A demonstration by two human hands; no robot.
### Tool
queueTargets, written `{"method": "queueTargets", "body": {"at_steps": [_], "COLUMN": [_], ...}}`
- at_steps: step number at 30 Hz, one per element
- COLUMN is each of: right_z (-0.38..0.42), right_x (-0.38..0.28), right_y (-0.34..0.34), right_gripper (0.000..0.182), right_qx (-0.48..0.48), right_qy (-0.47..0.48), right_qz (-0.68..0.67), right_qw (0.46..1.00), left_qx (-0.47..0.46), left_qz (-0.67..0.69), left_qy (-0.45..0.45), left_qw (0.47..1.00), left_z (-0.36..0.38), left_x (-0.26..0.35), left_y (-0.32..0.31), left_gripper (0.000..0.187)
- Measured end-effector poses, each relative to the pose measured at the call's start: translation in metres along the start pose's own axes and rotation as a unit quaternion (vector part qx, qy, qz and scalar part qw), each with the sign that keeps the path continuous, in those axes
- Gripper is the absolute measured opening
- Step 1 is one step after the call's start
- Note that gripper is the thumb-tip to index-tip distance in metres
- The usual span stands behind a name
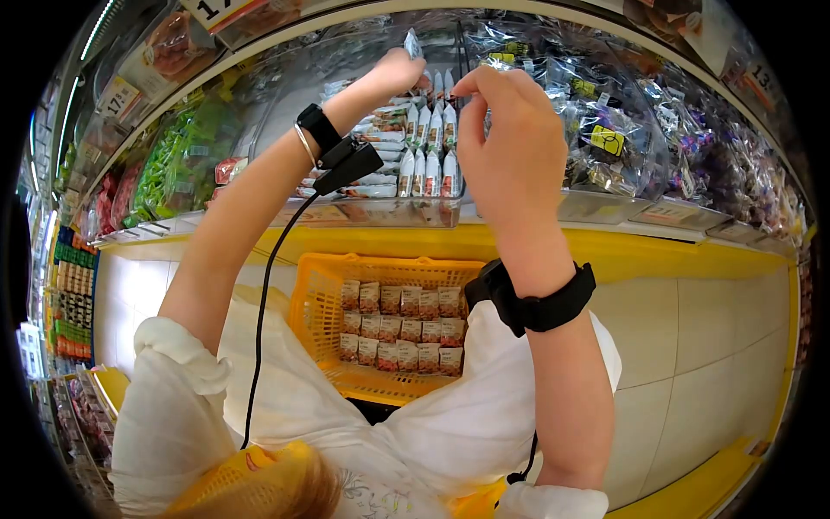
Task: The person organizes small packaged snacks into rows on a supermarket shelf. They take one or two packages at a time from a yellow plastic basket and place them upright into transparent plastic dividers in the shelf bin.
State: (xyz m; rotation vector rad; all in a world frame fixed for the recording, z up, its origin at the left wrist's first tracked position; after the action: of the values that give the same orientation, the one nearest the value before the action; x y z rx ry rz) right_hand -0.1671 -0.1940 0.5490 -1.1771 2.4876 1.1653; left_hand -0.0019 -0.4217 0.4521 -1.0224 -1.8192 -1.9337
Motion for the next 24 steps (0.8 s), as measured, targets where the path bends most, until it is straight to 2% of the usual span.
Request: {"method": "queueTargets", "body": {"at_steps": [3,5,6,8,9,10,11,12,14,16,18,19,20,22,23,24], "right_z": [0.0,-0.001,-0.001,0.0,0.001,0.001,0.002,0.003,0.003,0.003,0.002,0.002,0.001,0.002,0.001,0.0], "right_x": [0.001,0.0,-0.001,0.0,-0.001,-0.002,-0.002,-0.002,-0.001,0.0,-0.002,-0.001,0.0,0.0,-0.001,-0.002], "right_y": [0.004,0.006,0.007,0.007,0.006,0.005,0.004,0.003,0.002,0.002,0.001,0.0,-0.002,-0.004,-0.005,-0.005], "right_gripper": [0.012,0.011,0.011,0.011,0.011,0.011,0.01,0.01,0.01,0.01,0.01,0.01,0.01,0.01,0.01,0.01], "right_qx": [0.015,0.021,0.025,0.03,0.025,0.02,0.021,0.022,0.016,0.021,0.025,0.01,-0.006,-0.003,0.0,0.0], "right_qy": [0.005,0.007,0.011,0.011,0.015,0.019,0.033,0.031,0.014,0.013,0.014,0.002,-0.009,-0.006,-0.004,0.0], "right_qz": [-0.006,-0.008,-0.013,-0.014,-0.019,-0.024,-0.027,-0.027,-0.027,-0.019,-0.016,-0.013,-0.009,-0.015,-0.017,-0.016], "right_qw": [1.0,1.0,1.0,0.999,0.999,0.999,0.999,0.999,0.999,1.0,0.999,1.0,1.0,1.0,1.0,1.0], "left_qx": [-0.056,-0.102,-0.103,-0.107,-0.121,-0.124,-0.162,-0.197,-0.207,-0.1,-0.107,-0.149,-0.154,-0.078,-0.075,-0.127], "left_qz": [0.031,-0.051,-0.051,0.201,0.182,0.182,0.105,0.026,0.035,0.182,0.169,0.117,-0.088,-0.093,-0.092,-0.006], "left_qy": [0.021,0.068,0.069,0.029,0.065,0.065,-0.012,-0.089,-0.074,0.063,0.045,0.046,0.006,0.031,0.032,0.047], "left_qw": [0.998,0.991,0.991,0.973,0.974,0.973,0.981,0.976,0.975,0.976,0.979,0.981,0.984,0.992,0.992,0.991], "left_z": [0.022,0.031,0.024,0.002,0.004,-0.005,-0.023,-0.018,-0.012,0.014,0.017,0.016,0.009,0.007,0.004,0.001], "left_x": [0.032,0.045,0.032,-0.002,-0.002,-0.019,-0.035,-0.022,-0.019,-0.008,-0.016,-0.02,-0.013,-0.015,-0.014,-0.016], "left_y": [0.002,0.004,0.002,-0.007,-0.007,-0.007,-0.009,-0.008,-0.009,0.002,0.0,-0.002,0.003,0.006,0.006,0.001], "left_gripper": [0.042,0.035,0.035,0.034,0.033,0.033,0.033,0.033,0.034,0.034,0.033,0.033,0.032,0.032,0.032,0.033]}}
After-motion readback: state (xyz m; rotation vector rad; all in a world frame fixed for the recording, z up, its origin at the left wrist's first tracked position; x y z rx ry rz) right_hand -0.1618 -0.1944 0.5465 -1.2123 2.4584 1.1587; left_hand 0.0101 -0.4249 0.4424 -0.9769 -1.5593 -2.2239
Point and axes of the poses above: each hand's wrist, its own z-axis away from the middle knuckle, its own y-axis out of the back of the hand, x = y × z, the point moved 7 cm from there along -z, towards the middle knuckle, and after that the axes turned 15 degrees about -x, right-handed, at the moved point
